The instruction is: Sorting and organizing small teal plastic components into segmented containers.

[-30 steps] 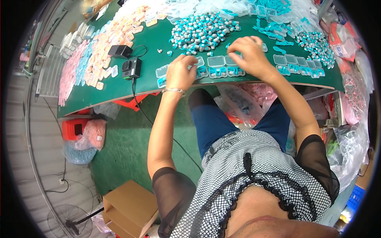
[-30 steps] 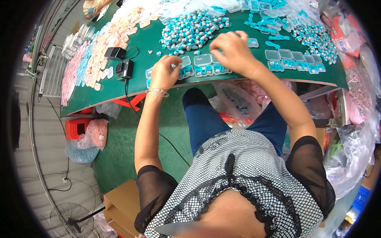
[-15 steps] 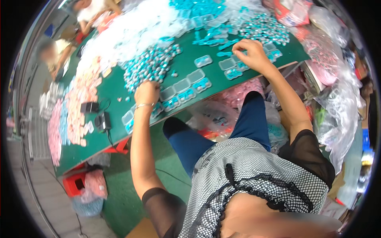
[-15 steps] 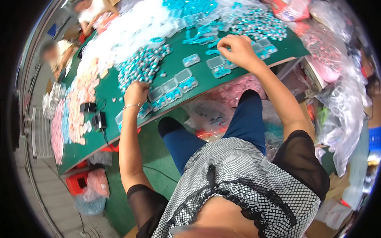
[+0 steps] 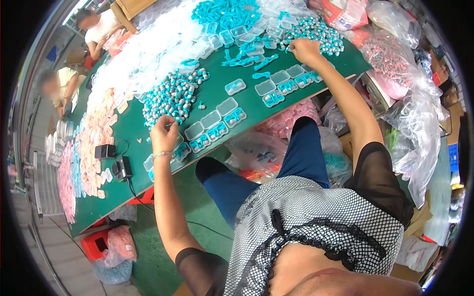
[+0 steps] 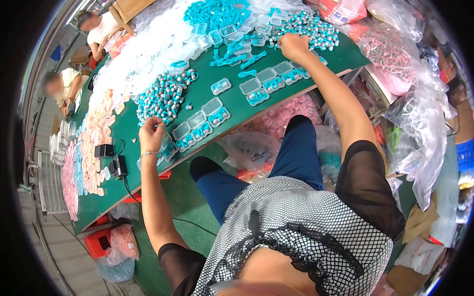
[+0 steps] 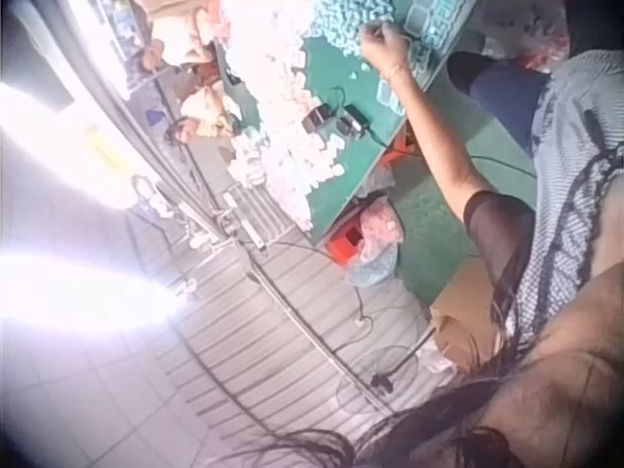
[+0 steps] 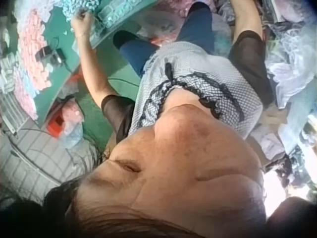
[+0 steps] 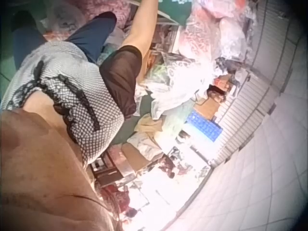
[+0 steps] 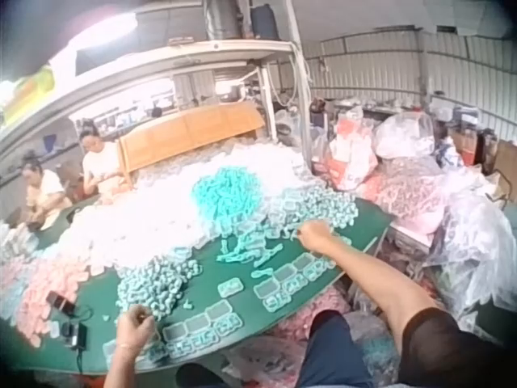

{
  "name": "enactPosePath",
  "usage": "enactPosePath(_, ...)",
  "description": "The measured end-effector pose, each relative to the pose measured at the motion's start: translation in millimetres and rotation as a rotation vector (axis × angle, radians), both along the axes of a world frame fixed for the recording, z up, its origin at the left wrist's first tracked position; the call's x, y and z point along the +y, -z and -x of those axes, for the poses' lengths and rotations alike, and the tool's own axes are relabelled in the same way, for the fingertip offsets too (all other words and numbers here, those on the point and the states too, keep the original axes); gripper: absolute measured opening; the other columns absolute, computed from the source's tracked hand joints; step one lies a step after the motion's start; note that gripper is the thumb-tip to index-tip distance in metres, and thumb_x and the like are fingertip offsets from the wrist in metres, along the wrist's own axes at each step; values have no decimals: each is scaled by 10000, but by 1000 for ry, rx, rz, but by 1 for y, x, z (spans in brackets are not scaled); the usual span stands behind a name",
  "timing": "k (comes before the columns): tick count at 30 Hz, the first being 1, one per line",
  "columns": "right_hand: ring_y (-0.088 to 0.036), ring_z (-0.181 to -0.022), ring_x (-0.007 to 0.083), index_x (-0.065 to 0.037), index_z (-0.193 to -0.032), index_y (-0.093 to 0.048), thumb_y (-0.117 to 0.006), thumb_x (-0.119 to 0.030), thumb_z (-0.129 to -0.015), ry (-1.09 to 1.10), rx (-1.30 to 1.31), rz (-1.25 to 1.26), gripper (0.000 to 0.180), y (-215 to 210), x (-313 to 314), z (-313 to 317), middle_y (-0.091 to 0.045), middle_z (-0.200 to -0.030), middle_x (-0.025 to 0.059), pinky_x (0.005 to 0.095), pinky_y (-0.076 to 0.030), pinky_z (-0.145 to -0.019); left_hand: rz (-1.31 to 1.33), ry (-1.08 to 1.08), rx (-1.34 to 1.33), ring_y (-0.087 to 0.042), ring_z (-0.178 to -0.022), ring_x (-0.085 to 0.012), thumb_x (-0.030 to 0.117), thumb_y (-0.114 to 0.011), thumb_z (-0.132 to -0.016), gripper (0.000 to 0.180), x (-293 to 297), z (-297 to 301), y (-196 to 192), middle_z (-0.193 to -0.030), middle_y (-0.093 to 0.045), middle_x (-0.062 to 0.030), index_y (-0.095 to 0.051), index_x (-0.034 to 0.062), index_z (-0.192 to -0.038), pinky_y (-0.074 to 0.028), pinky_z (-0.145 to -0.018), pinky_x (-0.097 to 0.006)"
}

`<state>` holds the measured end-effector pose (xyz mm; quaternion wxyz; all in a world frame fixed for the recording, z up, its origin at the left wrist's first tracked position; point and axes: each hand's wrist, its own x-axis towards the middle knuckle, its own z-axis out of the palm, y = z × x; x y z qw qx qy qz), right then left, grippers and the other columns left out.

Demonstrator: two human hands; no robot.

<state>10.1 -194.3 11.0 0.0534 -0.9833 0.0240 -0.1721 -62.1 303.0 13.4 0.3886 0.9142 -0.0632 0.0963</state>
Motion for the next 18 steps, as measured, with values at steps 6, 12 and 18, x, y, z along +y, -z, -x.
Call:
enactPosePath(6,-645,-947,285,-147,-908,-693,-526,-90,-816,71,83,253,200,10,10,-21,-681,-986,88,514,-389,-790,611,30,111,-648,-718,-142,-13,-670,-804,83,1,26,-18,-819,-642,-47,-621,13,-865,-516,-645,-235)
enactPosePath(12,-650,-901,303,-147,-924,-652,-613,-194,-786,48,106,48,151,10,20,-14,-686,-927,100,545,-417,-797,1073,-63,219,-665,-827,-197,-13,-694,-787,133,6,65,-27,-897,-655,-91,-633,-8,-906,-547,-738,-275)
enactPosePath(18,-648,-780,299,-123,-850,-623,-659,-228,-747,-165,53,44,151,19,-1,-22,-671,-818,103,429,-485,-651,1095,-25,169,-667,-861,-204,-22,-675,-802,138,22,79,-21,-935,-656,-102,-624,-14,-930,-551,-758,-291)
